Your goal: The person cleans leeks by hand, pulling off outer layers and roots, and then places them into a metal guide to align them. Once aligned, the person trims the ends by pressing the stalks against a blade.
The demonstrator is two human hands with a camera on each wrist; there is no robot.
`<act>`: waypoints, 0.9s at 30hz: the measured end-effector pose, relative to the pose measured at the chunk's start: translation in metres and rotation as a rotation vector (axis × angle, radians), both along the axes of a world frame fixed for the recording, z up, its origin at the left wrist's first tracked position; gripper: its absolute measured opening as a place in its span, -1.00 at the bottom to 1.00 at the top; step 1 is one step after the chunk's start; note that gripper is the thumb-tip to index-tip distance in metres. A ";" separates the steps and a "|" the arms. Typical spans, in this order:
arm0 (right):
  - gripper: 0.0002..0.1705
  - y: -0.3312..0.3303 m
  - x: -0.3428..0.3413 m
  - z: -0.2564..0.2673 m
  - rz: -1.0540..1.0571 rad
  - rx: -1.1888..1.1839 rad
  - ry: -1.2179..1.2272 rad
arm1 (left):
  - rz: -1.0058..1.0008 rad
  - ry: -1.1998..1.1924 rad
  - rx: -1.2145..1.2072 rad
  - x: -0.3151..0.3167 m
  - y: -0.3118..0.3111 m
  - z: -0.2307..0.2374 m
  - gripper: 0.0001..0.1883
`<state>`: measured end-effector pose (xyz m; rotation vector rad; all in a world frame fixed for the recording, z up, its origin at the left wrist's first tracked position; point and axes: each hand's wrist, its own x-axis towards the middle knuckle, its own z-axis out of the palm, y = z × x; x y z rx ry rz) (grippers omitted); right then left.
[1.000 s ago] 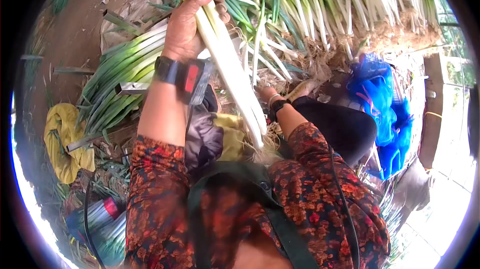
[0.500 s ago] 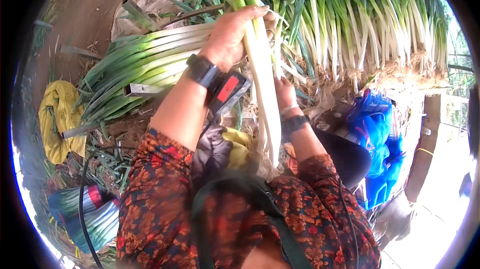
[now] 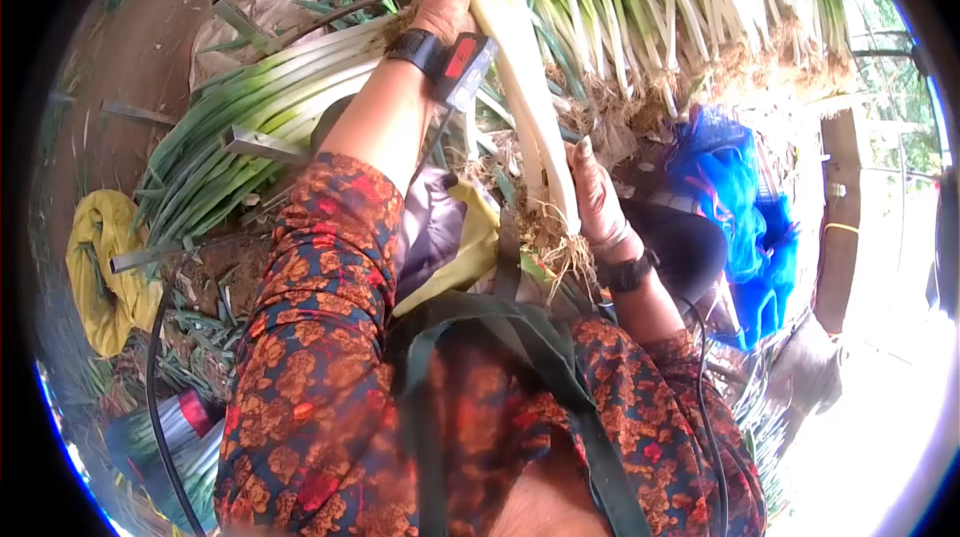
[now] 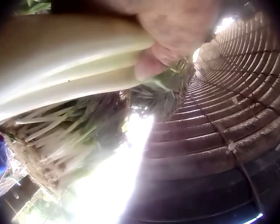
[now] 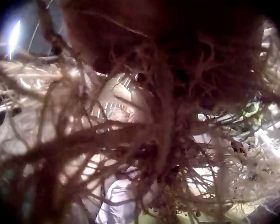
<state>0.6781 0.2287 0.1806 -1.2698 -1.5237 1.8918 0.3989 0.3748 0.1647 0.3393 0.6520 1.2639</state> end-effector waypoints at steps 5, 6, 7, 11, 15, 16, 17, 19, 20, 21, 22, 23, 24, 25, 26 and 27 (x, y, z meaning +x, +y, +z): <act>-0.32 -0.015 -0.011 0.032 0.193 -0.048 -0.065 | 0.088 -0.028 0.070 0.015 -0.008 -0.001 -0.60; -0.38 -0.018 -0.010 0.020 0.152 -0.124 0.071 | 0.098 0.000 0.061 0.016 -0.009 -0.008 -0.64; -0.43 -0.019 -0.011 0.008 0.124 -0.191 0.211 | 0.119 0.033 0.062 0.015 -0.009 -0.011 -0.68; -0.41 -0.040 -0.020 0.020 0.044 -0.210 0.314 | 0.211 0.034 0.011 0.024 -0.022 -0.005 -0.80; -0.55 -0.043 -0.019 0.065 0.097 -0.161 0.128 | 0.255 -0.045 0.042 0.020 -0.019 -0.002 -0.77; -0.56 -0.043 -0.018 0.073 0.123 -0.151 0.109 | 0.264 -0.027 0.094 0.016 -0.017 -0.003 -0.71; -0.56 -0.044 -0.014 0.081 0.147 -0.144 0.090 | 0.272 -0.008 0.142 0.010 -0.015 -0.003 -0.65; -0.53 -0.046 -0.014 0.100 0.143 -0.232 0.084 | 0.330 -0.039 0.209 -0.003 -0.002 -0.006 -0.60; -0.52 -0.047 -0.013 0.105 0.140 -0.281 0.080 | 0.358 -0.040 0.187 -0.014 -0.005 0.004 -0.61; -0.50 -0.046 -0.011 0.103 0.174 -0.321 0.165 | 0.385 -0.040 0.162 -0.027 -0.008 0.014 -0.61; -0.49 -0.044 -0.014 0.105 0.181 -0.259 0.120 | 0.423 -0.102 0.204 -0.042 -0.004 0.016 -0.59; -0.47 -0.042 -0.018 0.107 0.188 -0.200 0.076 | 0.458 -0.166 0.249 -0.056 -0.002 0.021 -0.57; -0.46 -0.032 -0.022 0.103 0.231 -0.168 0.016 | 0.549 -0.092 0.312 -0.073 -0.001 0.026 -0.54; -0.47 -0.022 -0.032 0.104 0.285 -0.078 -0.043 | 0.635 -0.015 0.374 -0.092 0.000 0.033 -0.51; -0.67 -0.012 -0.044 0.103 0.280 -0.087 -0.024 | 0.522 -0.105 0.384 -0.112 -0.012 0.048 -0.49; -0.77 -0.003 -0.062 0.109 0.307 -0.015 -0.026 | 0.524 -0.104 0.406 -0.133 -0.033 0.076 -0.53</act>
